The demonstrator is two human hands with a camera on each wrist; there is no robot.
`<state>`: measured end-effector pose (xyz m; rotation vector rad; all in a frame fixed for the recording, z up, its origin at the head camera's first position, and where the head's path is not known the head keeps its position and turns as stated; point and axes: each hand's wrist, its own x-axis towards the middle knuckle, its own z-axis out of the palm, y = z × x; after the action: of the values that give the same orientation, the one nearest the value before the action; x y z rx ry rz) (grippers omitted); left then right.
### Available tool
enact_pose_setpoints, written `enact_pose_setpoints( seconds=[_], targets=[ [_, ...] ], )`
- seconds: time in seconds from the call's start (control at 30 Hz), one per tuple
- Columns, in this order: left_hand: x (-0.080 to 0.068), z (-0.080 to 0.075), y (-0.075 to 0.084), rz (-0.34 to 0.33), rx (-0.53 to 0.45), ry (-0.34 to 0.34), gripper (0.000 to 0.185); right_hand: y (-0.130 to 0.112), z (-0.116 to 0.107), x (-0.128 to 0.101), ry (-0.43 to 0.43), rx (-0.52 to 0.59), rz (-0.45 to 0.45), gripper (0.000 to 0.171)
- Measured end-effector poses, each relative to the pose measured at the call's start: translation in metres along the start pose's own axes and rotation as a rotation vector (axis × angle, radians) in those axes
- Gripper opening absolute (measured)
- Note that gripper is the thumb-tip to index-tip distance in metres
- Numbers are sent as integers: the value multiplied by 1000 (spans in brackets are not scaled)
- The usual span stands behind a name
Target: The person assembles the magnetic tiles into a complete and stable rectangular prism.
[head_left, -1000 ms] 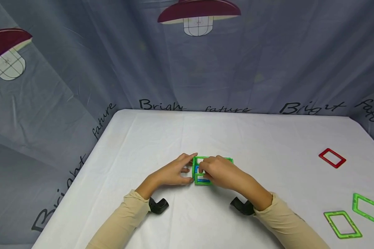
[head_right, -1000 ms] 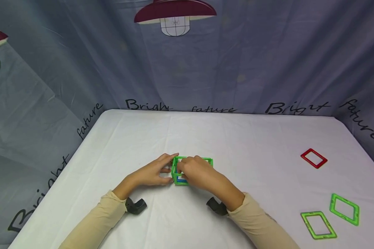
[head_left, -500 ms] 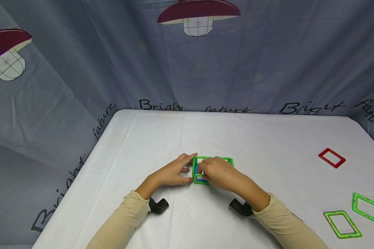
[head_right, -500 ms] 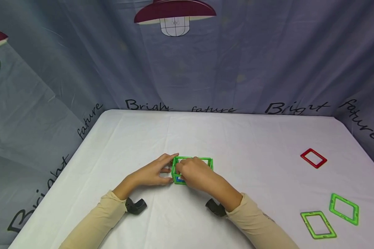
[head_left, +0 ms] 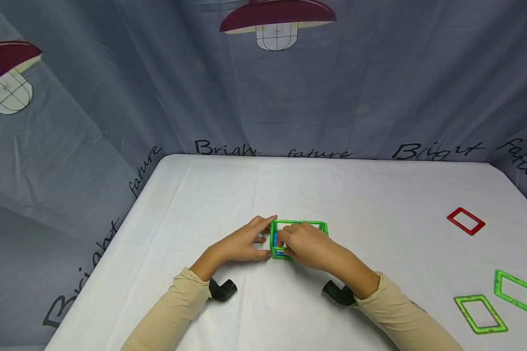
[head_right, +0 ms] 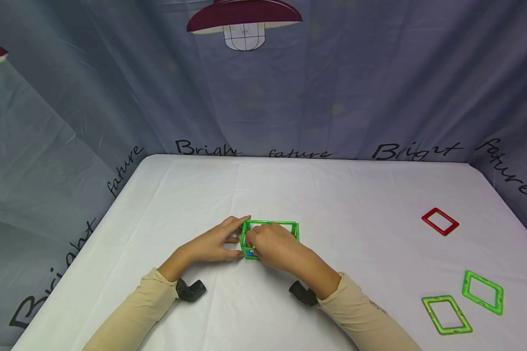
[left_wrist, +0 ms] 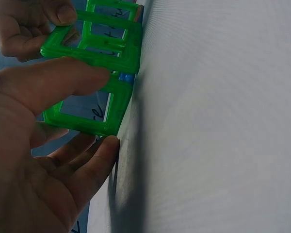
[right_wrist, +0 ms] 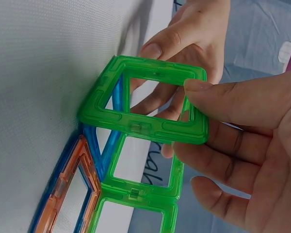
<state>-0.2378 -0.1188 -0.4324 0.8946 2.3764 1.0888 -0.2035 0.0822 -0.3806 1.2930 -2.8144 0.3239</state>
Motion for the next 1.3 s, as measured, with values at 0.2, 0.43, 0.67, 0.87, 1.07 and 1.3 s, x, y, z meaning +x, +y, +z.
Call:
enact_pose_setpoints(
  seconds=[0.2, 0.43, 0.67, 0.87, 1.07, 1.3],
  targets=[
    [0, 0, -2, 5, -21, -4, 83, 1, 1, 0, 1, -7, -4, 10],
    [0, 1, -2, 6, -27, -5, 84, 3, 2, 0, 28, -1, -4, 11],
    [1, 1, -1, -11, -20, -2, 84, 4, 1, -1, 38, -5, -7, 11],
    [1, 1, -1, -19, -27, -6, 84, 5, 2, -2, 31, -6, -7, 12],
    [2, 2, -1, -19, -13, -8, 85, 6, -1, -4, 36, -21, 3, 15],
    [1, 1, 0, -22, -7, 0, 84, 14, -13, -13, 89, -9, 31, 21]
  ],
)
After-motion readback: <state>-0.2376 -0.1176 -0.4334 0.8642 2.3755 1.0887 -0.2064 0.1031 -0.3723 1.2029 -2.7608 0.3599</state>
